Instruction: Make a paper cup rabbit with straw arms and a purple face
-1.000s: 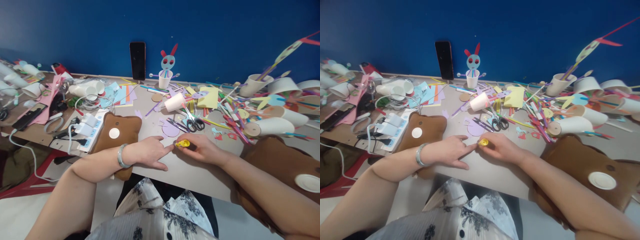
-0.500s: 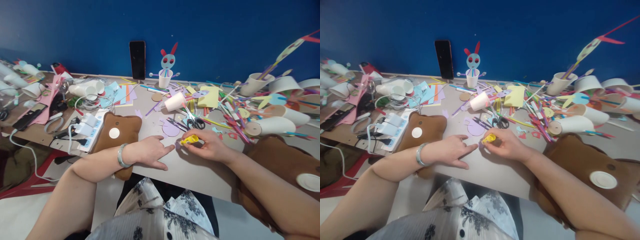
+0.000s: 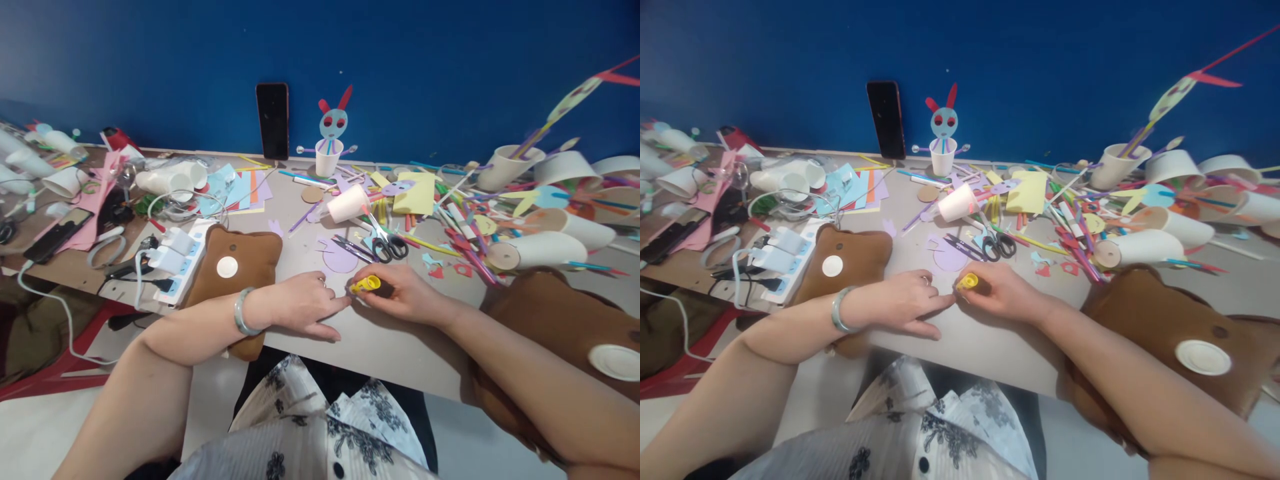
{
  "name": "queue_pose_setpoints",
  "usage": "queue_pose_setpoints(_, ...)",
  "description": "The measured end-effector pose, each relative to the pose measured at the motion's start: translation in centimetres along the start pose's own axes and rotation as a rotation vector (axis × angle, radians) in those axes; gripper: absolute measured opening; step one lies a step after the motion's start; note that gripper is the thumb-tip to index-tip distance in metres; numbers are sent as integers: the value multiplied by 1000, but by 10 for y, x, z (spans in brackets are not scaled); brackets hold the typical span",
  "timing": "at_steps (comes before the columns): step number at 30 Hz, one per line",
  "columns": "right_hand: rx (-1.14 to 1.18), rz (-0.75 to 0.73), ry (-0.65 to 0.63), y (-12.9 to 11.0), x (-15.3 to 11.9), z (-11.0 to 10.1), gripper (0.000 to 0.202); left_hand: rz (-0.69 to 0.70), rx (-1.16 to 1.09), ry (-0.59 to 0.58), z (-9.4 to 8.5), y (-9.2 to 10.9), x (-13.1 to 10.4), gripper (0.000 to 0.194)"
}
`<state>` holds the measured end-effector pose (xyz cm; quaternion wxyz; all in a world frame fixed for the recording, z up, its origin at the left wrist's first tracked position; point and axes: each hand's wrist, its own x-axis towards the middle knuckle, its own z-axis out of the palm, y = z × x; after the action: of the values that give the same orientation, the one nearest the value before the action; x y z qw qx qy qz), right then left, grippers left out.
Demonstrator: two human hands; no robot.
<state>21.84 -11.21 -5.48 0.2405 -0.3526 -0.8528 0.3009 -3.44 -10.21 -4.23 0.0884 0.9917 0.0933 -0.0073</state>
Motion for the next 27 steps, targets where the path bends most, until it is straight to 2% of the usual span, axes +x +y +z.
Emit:
queue_pose_setpoints(8,-33,-1,-1,0,0,0,10,-48,-9,-97,2,3,4,70)
queue_pose_setpoints(17,-113,-70,-18,1,-1,2,11,-75,-99,-87,5,3,1,76)
queue_pose_setpoints(23,-112,-48,-17,2,-1,2,12,-60,-91,-51,6,2,1,76)
queue_pose_setpoints(27,-122,-48,-7,2,0,1,12,-69,-86,-69,4,3,1,77)
